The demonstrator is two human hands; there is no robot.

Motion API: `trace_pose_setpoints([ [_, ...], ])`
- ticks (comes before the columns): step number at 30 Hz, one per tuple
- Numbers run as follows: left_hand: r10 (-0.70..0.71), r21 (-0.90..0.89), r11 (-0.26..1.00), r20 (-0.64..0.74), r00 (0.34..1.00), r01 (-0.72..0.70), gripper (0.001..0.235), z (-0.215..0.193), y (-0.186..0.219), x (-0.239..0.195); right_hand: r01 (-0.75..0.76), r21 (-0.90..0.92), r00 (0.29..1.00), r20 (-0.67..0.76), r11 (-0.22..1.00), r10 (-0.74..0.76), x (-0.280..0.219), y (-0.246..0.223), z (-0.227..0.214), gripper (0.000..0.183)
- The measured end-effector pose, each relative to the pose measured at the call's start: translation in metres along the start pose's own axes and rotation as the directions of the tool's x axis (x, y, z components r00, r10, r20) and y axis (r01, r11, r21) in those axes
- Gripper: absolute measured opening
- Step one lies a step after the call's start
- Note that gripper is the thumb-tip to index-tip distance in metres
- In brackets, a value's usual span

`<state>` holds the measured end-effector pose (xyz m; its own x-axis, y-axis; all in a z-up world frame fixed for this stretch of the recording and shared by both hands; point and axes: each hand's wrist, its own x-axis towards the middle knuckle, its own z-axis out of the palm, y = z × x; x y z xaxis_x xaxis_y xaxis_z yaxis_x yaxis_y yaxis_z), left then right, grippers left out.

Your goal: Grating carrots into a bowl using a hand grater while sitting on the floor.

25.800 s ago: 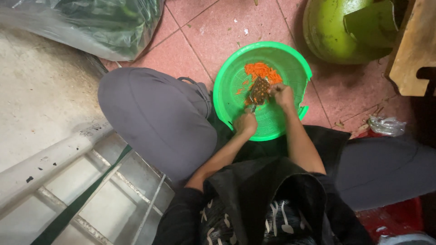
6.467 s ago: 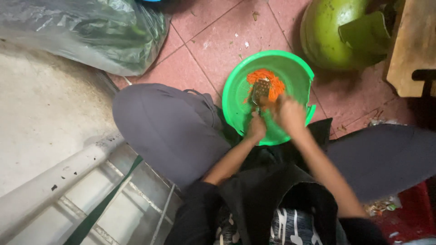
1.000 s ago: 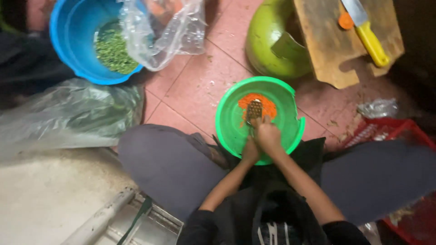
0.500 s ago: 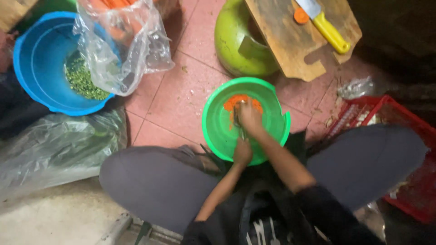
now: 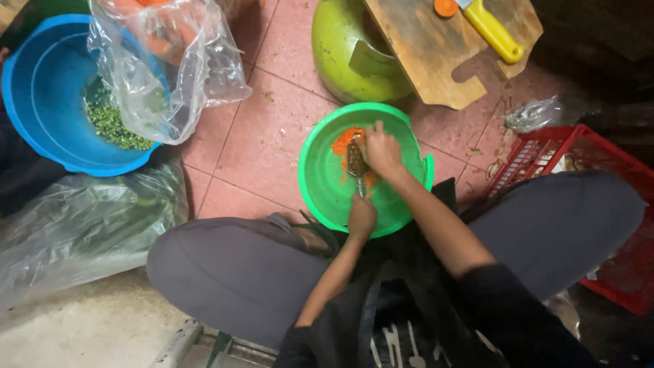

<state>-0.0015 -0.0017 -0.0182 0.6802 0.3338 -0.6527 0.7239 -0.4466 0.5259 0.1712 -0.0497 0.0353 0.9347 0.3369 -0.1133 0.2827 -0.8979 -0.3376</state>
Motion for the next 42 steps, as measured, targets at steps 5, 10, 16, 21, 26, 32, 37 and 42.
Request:
trace_pose_setpoints([
  [5,0.161,-0.093,0.982,-0.021,0.987,-0.162,0.036,0.035,-0.045,0.018,0.038,0.043,0.999,0.019,0.998,-0.039,-0.06,-0.006,0.044,0.03],
  [10,0.045,-0.112,0.992,-0.037,0.998,-0.048,0.037,0.0,0.001,-0.002,-0.073,-0.029,0.997,0.032,0.997,0.074,0.012,0.016,0.051,0.027],
  [16,0.047,-0.099,0.994,-0.043,0.998,-0.051,0.036,0.005,-0.006,0.007,-0.154,0.049,0.96,0.244,0.987,0.137,-0.036,-0.009,-0.017,0.056],
  [21,0.084,-0.097,0.992,0.038,0.996,-0.08,0.037,0.004,-0.018,0.014,0.067,0.415,0.971,0.182,0.907,-0.155,-0.068,-0.001,-0.168,0.068],
  [26,0.042,-0.077,0.996,0.023,0.999,-0.04,0.04,0.007,-0.034,0.024,-0.061,0.532,0.982,0.182,0.844,-0.044,-0.123,0.158,-0.359,0.027],
  [32,0.374,0.035,0.925,-0.253,0.892,-0.378,0.051,-0.029,-0.044,0.01,-0.428,0.167,0.902,0.148,0.888,0.407,-0.056,0.411,-0.21,0.036],
  [37,0.41,0.029,0.912,-0.05,0.911,-0.409,0.029,-0.035,-0.043,-0.019,-0.348,-0.177,0.914,0.153,0.921,0.375,0.025,0.511,-0.037,0.049],
  [42,0.543,-0.146,0.84,0.251,0.801,-0.523,0.039,0.026,-0.077,-0.001,-0.459,-0.069,0.843,-0.349,0.886,0.41,0.081,0.525,0.008,0.069],
])
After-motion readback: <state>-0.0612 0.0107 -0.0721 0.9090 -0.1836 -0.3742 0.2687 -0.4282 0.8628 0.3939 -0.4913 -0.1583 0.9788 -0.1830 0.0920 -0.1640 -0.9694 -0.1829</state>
